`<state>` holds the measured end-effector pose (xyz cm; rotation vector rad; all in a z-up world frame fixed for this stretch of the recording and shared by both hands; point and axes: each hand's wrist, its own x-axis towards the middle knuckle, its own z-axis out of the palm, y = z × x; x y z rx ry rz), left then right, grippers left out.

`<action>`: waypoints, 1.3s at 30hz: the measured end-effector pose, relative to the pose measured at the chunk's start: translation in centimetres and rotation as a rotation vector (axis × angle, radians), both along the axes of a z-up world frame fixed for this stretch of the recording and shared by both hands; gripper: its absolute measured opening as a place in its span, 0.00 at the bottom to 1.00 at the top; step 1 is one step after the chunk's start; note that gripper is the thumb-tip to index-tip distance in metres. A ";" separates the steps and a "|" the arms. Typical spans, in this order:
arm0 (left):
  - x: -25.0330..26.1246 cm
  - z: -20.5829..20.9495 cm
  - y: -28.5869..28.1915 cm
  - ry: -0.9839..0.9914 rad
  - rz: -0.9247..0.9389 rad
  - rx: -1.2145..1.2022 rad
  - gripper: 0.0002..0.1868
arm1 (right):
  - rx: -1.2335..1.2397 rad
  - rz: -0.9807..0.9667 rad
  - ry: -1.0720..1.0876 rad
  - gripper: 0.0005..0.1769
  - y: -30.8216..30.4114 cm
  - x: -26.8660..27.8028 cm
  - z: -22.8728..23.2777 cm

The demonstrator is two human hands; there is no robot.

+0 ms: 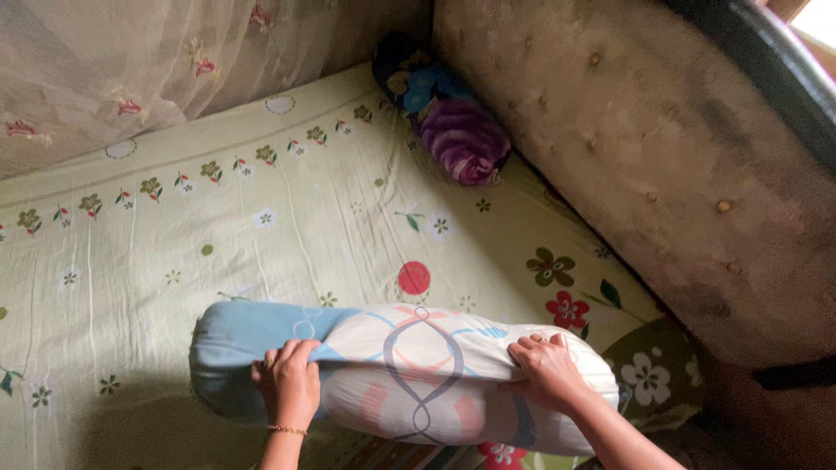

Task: The person smooths a floral bedsheet over a mattress, then places several cylindrical bolster pillows and a rectangular pillow on the bed, arranging them along the headboard and side. The person handles the items by hand without using tools.

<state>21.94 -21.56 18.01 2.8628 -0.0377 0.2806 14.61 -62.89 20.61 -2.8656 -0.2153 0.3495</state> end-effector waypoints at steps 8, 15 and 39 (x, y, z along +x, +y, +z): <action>4.8 2.6 -9.1 -0.133 -0.004 -0.010 0.15 | 0.052 -0.116 -0.005 0.27 -6.0 1.9 1.5; 7.0 3.7 -12.8 -0.200 -0.095 -0.190 0.15 | 0.092 -0.162 -0.049 0.27 -8.5 1.2 2.5; 20.5 4.0 -18.2 -0.401 -0.441 -0.408 0.18 | 0.130 -0.417 -0.409 0.28 -7.6 1.4 2.2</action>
